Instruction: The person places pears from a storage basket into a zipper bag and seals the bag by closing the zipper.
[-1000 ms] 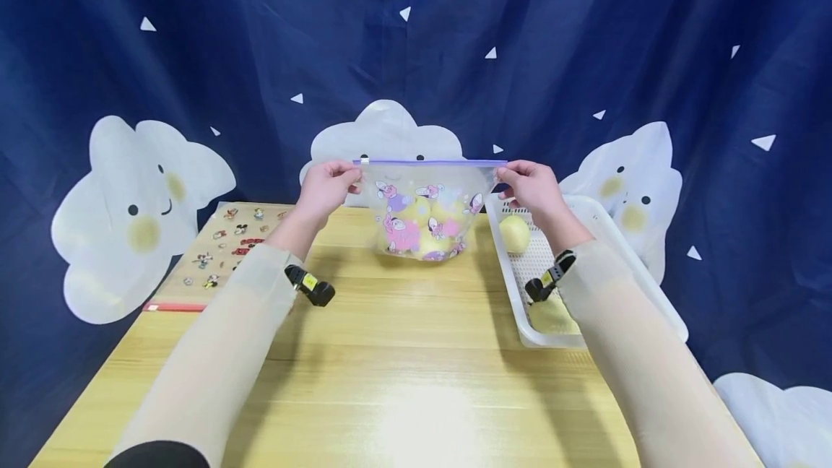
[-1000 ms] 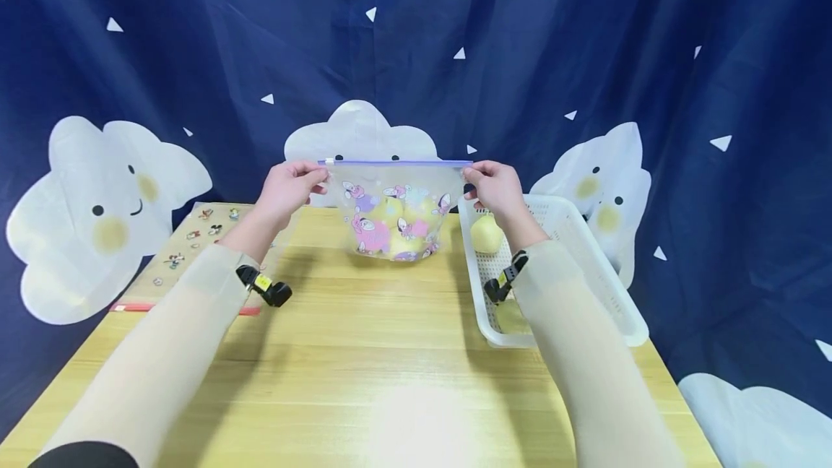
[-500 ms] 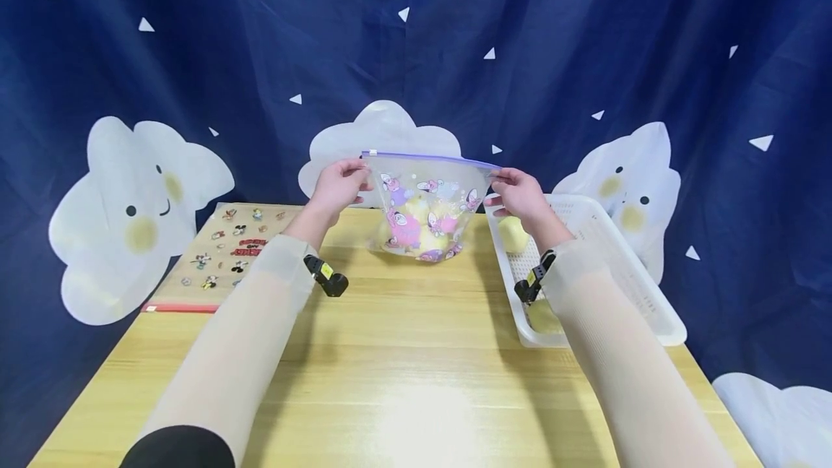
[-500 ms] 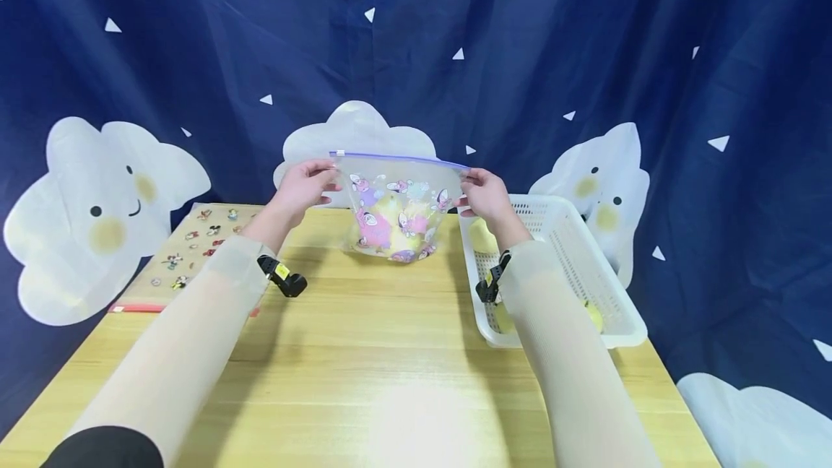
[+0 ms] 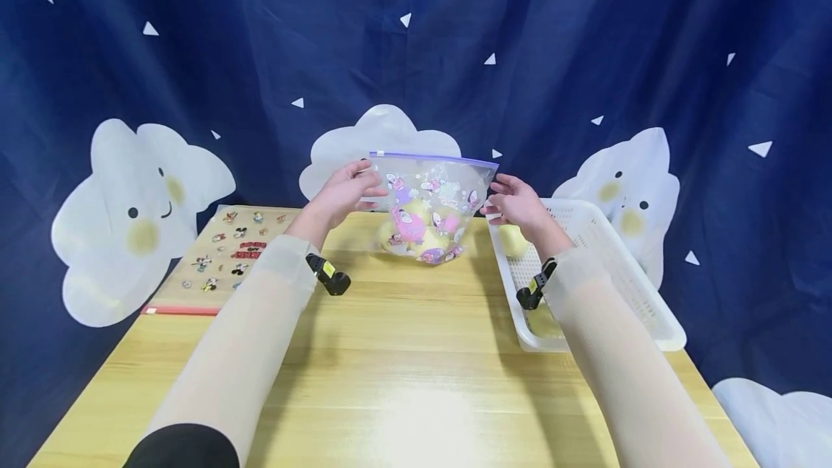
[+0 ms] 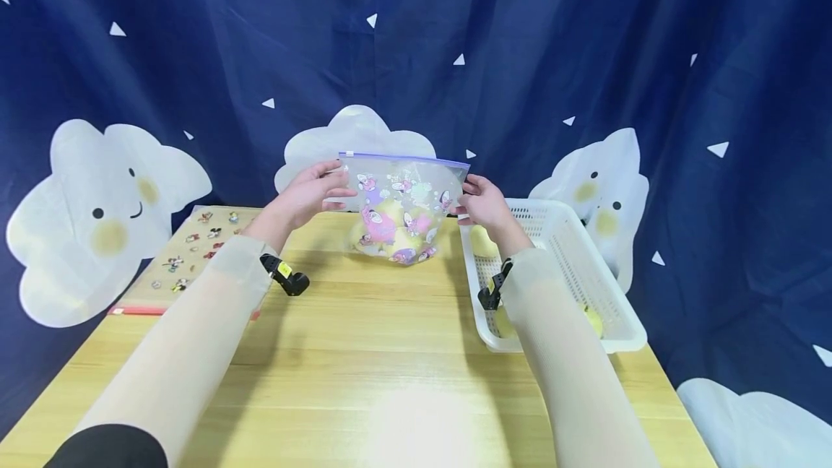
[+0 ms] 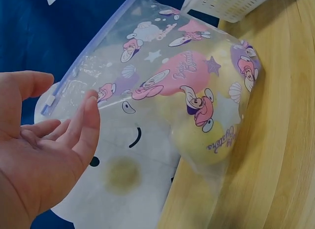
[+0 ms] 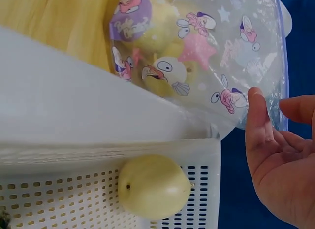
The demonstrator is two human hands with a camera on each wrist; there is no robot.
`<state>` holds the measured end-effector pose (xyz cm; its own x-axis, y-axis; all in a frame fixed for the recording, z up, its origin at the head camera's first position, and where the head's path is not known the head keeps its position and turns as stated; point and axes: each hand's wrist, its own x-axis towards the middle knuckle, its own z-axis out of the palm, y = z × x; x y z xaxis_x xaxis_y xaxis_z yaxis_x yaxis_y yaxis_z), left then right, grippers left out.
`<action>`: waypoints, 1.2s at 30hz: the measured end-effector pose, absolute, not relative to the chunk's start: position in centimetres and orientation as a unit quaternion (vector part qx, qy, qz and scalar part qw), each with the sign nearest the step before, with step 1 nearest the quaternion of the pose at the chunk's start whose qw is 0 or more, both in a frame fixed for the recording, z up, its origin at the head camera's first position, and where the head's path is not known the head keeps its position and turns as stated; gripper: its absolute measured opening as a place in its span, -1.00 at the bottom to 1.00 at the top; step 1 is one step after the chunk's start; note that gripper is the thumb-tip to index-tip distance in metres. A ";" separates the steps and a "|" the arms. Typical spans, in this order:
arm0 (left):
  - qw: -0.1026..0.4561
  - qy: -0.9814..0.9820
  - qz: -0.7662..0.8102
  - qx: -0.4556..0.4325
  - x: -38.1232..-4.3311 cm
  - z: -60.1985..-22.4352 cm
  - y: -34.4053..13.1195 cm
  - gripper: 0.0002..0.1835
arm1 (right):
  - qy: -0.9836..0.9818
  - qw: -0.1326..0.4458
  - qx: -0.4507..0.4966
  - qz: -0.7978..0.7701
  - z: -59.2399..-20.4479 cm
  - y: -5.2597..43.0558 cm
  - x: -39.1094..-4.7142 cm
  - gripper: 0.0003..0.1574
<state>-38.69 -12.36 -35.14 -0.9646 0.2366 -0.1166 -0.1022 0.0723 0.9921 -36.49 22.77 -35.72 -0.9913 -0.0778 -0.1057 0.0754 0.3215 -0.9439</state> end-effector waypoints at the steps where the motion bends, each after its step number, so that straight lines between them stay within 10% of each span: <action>1: 0.130 0.719 0.681 0.049 -38.7 -35.0 -12.3 -0.17 | 0.809 0.067 -0.002 -0.584 -35.7 22.8 -36.3 -0.12; 36: 0.064 0.910 0.372 0.171 -30.4 -38.6 -23.9 -0.63 | 0.786 0.070 -0.088 -0.608 -36.2 23.0 -28.2 -0.37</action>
<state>-30.44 -23.92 -38.59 -0.9333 0.3589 0.0110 0.2639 0.6649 0.6988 -28.20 22.96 -36.21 -0.9747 -0.2235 -0.0027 -0.0537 0.2459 -0.9678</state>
